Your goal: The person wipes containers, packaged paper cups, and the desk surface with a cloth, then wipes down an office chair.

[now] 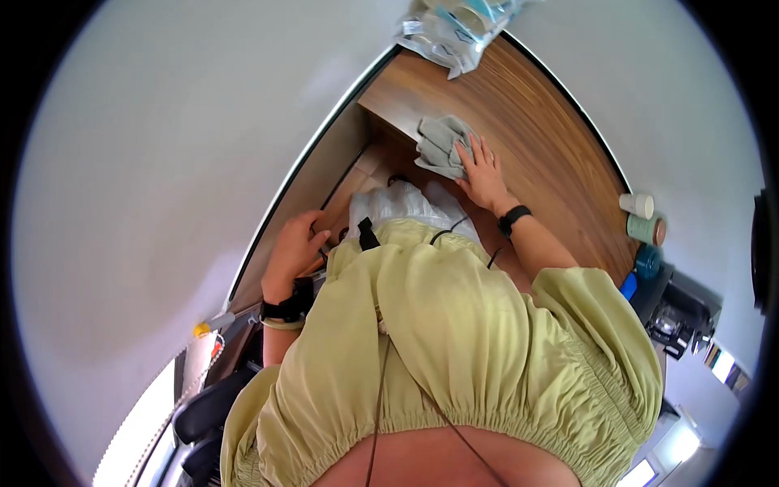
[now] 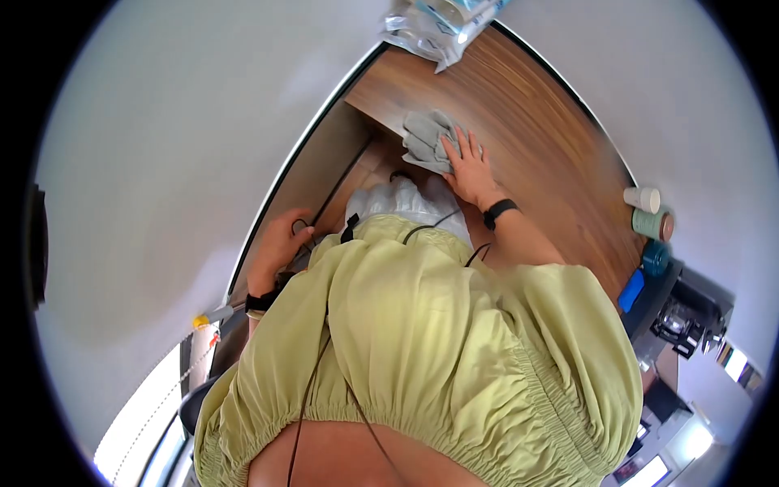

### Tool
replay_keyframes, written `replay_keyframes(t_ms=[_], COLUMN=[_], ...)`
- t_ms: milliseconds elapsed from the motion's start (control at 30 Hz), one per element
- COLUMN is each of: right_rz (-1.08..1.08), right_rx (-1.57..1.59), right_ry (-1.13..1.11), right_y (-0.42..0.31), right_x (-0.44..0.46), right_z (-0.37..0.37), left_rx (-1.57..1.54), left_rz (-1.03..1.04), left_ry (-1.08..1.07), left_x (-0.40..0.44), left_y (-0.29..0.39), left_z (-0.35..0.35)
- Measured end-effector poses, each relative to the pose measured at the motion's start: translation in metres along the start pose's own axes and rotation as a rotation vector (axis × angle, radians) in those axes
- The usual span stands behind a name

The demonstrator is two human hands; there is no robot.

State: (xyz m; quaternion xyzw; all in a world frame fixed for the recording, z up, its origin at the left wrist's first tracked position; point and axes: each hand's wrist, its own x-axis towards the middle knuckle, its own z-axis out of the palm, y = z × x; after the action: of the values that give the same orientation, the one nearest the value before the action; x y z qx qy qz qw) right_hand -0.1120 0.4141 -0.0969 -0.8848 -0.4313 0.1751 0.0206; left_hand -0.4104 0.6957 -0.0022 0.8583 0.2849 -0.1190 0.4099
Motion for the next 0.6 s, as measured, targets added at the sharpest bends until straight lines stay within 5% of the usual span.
replay_keyframes(t_ms=[467, 600], right_rz=[0.884, 1.031], right_rx=[0.159, 0.149], right_ry=[0.095, -0.165], right_y=[0.118, 0.097], right_x=[-0.202, -0.152], right_z=[0.063, 0.036], left_rx=[0.123, 0.126], left_rz=[0.144, 0.123], left_ry=[-0.118, -0.114], left_x=[0.053, 0.056], left_y=[0.019, 0.024], left_z=[0.003, 0.004])
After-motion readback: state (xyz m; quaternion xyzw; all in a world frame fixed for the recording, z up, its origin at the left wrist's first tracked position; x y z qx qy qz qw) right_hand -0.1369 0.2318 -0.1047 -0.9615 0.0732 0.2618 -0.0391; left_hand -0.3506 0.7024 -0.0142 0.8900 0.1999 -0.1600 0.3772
